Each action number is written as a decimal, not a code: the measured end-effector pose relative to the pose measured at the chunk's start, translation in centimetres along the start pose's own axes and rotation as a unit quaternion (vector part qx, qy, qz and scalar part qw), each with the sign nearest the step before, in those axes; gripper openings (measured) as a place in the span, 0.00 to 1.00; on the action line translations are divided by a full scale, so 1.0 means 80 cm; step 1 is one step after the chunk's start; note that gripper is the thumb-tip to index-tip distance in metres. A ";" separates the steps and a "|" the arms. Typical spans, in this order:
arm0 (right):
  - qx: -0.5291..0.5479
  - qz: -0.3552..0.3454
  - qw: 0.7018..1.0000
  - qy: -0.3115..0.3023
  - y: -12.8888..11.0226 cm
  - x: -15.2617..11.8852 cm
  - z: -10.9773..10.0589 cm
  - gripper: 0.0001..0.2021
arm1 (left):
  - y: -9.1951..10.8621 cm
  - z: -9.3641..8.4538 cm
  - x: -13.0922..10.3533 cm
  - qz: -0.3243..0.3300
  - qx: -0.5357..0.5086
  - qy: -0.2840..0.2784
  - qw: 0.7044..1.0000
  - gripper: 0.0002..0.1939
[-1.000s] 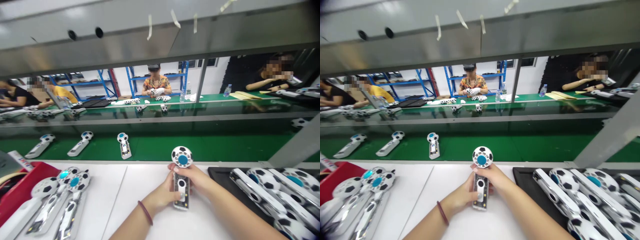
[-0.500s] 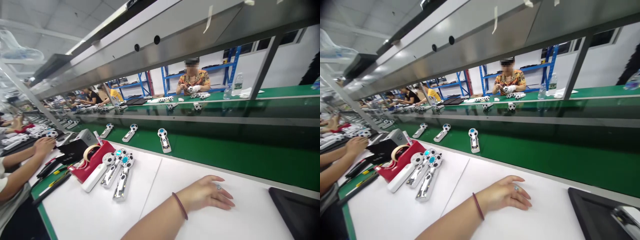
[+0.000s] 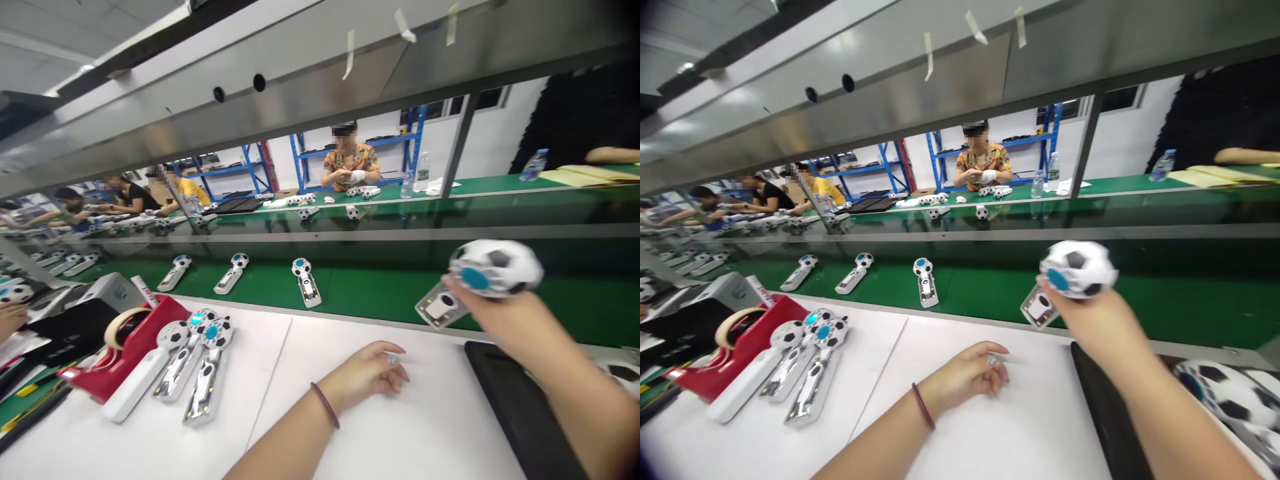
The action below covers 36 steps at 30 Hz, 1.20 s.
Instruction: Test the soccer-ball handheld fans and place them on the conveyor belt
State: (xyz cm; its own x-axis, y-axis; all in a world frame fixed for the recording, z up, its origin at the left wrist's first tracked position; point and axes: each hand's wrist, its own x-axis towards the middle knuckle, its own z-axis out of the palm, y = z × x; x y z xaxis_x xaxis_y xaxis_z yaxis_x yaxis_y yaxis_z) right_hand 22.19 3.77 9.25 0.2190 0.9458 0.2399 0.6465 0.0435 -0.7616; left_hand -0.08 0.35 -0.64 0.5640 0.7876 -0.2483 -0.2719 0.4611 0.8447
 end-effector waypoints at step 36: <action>0.389 0.082 0.865 -0.306 -0.010 -0.042 0.103 0.31 | -0.006 0.029 -0.015 0.333 0.563 0.158 0.740 0.11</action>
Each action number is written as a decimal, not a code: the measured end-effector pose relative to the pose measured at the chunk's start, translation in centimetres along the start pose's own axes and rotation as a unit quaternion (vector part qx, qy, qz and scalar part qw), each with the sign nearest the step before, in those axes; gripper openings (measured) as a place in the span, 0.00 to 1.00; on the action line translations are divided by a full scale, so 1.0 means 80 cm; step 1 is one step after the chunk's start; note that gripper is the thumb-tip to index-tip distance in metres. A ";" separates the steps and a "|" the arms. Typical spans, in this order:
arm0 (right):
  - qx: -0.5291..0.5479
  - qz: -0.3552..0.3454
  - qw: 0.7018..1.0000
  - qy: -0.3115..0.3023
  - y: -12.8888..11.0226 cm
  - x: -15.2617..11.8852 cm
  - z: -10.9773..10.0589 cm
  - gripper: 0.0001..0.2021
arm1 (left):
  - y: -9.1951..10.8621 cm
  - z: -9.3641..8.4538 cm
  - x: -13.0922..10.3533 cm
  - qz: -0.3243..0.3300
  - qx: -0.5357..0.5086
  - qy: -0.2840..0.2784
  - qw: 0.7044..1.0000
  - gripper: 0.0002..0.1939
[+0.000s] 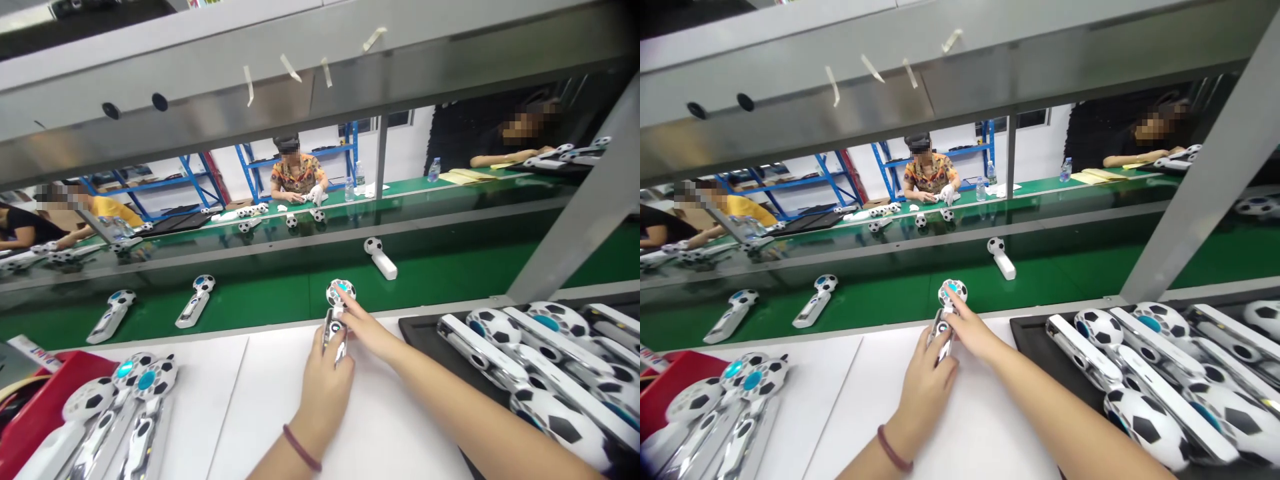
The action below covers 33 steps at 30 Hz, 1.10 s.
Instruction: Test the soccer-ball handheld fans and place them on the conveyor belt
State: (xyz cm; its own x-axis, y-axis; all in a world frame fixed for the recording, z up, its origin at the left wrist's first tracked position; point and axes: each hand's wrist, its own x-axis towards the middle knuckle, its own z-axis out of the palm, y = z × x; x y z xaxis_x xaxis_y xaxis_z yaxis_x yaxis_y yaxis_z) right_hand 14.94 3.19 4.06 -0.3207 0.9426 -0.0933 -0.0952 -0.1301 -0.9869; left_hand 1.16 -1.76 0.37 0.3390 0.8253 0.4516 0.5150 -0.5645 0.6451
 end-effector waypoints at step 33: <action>-0.197 -0.124 0.970 -0.066 0.015 -0.004 -0.008 0.21 | -0.006 -0.014 0.015 -0.297 -0.561 -0.070 0.770 0.30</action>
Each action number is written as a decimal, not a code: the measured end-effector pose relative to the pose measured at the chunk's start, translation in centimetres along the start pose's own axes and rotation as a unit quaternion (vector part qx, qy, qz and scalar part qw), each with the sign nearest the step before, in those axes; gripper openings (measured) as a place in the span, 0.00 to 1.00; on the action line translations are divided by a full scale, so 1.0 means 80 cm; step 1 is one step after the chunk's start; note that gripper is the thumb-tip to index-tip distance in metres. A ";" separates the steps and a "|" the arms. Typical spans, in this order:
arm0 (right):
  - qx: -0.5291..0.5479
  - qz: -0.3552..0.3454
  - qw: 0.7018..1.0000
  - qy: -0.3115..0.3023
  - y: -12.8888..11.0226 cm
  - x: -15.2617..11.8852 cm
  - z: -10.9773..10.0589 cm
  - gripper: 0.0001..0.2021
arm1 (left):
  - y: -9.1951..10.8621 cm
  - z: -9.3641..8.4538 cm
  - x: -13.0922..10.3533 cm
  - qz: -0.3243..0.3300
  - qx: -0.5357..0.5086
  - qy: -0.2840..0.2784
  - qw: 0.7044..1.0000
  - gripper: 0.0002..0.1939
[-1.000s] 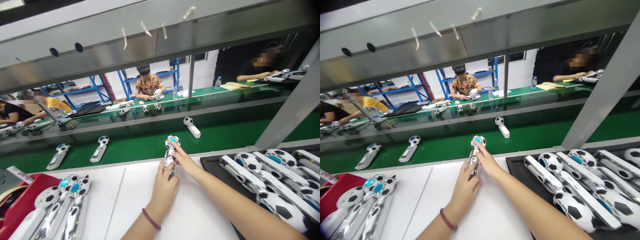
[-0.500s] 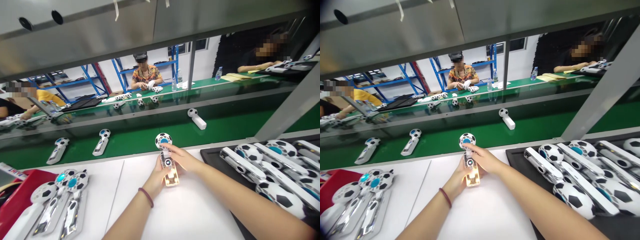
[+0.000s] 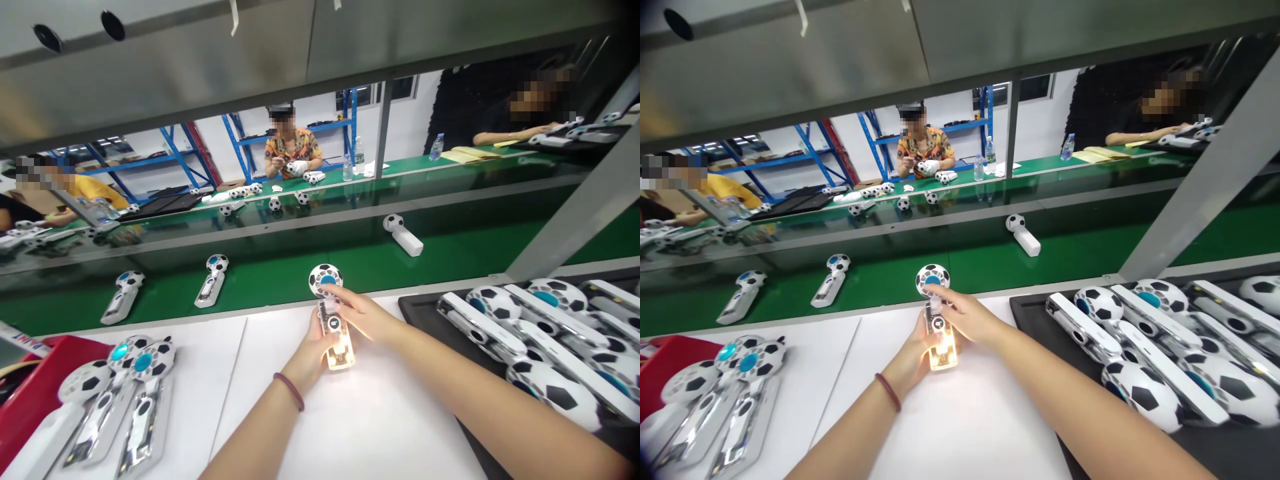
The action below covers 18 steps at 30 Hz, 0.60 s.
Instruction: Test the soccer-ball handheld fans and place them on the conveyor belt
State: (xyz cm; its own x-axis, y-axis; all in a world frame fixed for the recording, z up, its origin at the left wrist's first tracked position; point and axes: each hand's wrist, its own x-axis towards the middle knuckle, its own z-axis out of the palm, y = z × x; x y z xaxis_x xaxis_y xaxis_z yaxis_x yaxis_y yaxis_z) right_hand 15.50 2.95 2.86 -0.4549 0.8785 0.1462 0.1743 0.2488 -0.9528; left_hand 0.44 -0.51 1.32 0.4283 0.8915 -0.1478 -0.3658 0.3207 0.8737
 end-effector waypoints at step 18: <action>-0.064 0.011 0.998 0.005 -0.004 -0.003 -0.002 0.22 | -0.006 -0.007 0.004 0.000 0.018 0.020 1.000 0.27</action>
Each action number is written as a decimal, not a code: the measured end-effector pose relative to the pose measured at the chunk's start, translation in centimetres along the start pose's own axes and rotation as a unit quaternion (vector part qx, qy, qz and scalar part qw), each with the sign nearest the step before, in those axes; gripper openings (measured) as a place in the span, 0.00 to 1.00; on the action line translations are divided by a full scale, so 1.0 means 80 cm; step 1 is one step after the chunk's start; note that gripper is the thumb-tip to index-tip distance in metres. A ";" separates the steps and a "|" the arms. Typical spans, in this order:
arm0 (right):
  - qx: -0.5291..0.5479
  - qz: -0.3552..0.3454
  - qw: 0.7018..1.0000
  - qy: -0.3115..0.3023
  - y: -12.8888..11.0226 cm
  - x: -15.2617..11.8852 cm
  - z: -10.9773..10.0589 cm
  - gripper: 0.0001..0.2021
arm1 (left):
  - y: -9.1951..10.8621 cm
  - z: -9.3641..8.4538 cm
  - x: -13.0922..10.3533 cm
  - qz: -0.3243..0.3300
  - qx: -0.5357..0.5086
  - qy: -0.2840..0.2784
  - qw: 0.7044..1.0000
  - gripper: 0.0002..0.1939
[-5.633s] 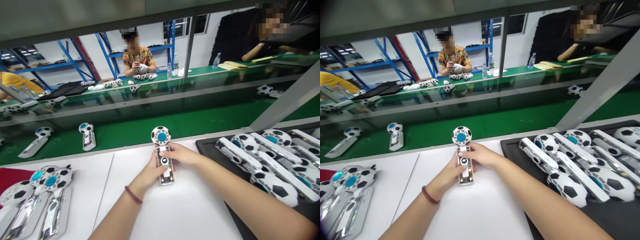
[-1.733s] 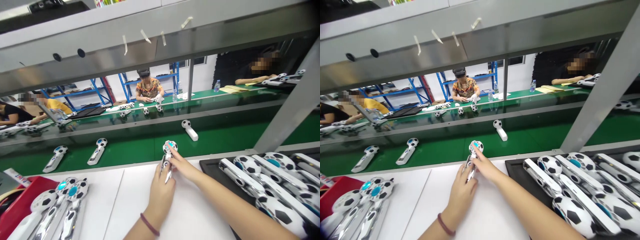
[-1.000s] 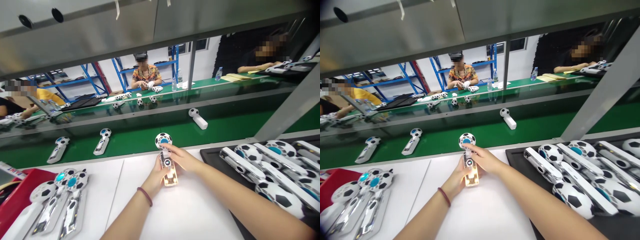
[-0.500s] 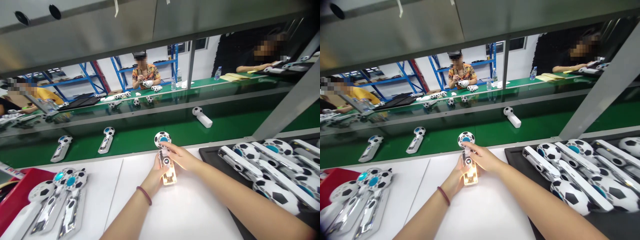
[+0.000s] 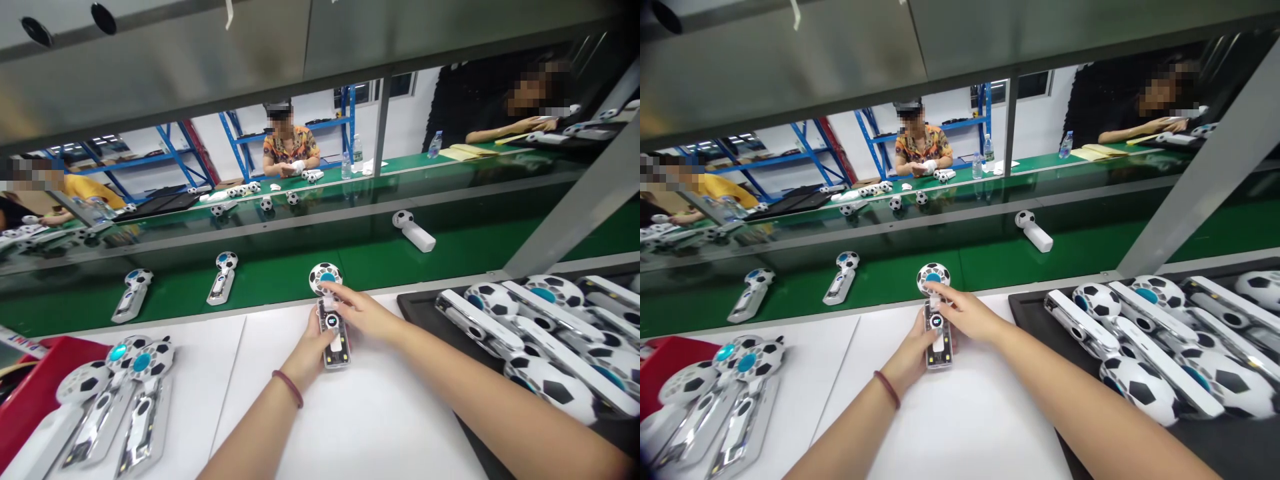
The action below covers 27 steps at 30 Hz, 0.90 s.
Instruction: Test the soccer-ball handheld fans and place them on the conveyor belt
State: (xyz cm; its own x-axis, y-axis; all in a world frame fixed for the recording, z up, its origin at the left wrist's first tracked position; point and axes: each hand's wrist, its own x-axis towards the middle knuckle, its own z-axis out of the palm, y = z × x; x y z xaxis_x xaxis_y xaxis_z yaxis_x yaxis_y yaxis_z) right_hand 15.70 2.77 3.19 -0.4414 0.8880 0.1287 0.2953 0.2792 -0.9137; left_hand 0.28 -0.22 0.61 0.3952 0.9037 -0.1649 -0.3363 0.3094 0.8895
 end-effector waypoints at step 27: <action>-0.020 -0.023 1.000 0.003 -0.004 0.000 0.001 0.23 | -0.004 -0.003 -0.001 -0.020 -0.035 -0.054 0.998 0.37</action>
State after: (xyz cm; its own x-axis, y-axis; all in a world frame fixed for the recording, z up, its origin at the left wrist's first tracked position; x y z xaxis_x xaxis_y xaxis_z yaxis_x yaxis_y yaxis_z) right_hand 15.55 2.63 3.48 -0.4508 0.8760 0.1718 0.3091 0.3337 -0.8905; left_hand 0.13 -0.34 0.23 0.4986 0.8539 -0.1489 -0.3761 0.3679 0.8504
